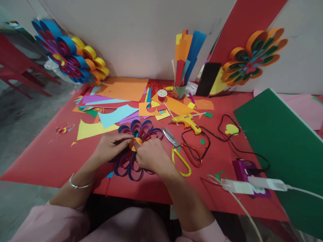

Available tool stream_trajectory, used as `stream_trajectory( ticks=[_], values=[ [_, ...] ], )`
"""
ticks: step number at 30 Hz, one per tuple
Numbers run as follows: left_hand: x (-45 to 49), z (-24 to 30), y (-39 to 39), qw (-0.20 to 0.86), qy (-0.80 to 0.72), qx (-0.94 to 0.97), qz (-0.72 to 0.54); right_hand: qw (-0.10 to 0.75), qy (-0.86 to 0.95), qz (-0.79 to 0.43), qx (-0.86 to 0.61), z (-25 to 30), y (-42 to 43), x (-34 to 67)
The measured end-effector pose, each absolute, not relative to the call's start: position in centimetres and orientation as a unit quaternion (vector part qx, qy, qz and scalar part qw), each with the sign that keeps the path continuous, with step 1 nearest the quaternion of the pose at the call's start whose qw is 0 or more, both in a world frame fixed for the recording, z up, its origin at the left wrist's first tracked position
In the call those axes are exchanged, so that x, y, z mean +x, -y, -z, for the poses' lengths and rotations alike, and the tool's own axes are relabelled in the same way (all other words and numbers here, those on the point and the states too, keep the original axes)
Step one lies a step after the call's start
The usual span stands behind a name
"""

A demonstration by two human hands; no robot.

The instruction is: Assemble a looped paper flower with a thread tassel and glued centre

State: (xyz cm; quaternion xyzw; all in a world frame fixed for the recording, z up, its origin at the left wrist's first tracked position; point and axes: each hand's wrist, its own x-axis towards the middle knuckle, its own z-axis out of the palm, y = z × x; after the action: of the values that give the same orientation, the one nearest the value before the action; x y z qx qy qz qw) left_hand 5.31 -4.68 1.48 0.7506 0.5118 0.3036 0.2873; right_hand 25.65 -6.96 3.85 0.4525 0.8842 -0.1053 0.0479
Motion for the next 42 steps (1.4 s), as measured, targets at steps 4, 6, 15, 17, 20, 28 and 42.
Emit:
stream_trajectory(
  ticks=[4, 6, 15, 17, 20, 28, 42],
  values=[
    [5.30, -1.42, 4.77, 0.286, -0.507, 0.753, -0.306, 0.045, -0.882, 0.112, 0.456, -3.71, 6.94, 25.65],
    [5.29, -1.39, 4.78, 0.287, -0.504, 0.755, -0.307, 0.041, -0.883, 0.112, 0.454, -3.68, 6.99, 25.65],
    [5.17, -1.28, 4.71, 0.276, -0.510, 0.759, -0.298, 0.034, -0.884, 0.114, 0.453, -3.69, 7.07, 25.70],
    [5.16, -1.26, 4.71, 0.278, -0.512, 0.756, -0.298, 0.036, -0.883, 0.116, 0.453, -3.73, 7.08, 25.69],
    [5.17, -1.25, 4.67, 0.287, -0.513, 0.751, -0.301, 0.039, -0.882, 0.116, 0.456, -3.79, 7.07, 25.66],
    [5.30, -1.25, 4.57, 0.292, -0.512, 0.751, -0.299, 0.029, -0.883, 0.115, 0.454, -3.51, 7.06, 25.68],
    [5.11, -0.78, 4.30, 0.300, -0.516, 0.749, -0.289, 0.077, -0.880, 0.095, 0.460, -4.30, 6.92, 25.48]
  ],
)
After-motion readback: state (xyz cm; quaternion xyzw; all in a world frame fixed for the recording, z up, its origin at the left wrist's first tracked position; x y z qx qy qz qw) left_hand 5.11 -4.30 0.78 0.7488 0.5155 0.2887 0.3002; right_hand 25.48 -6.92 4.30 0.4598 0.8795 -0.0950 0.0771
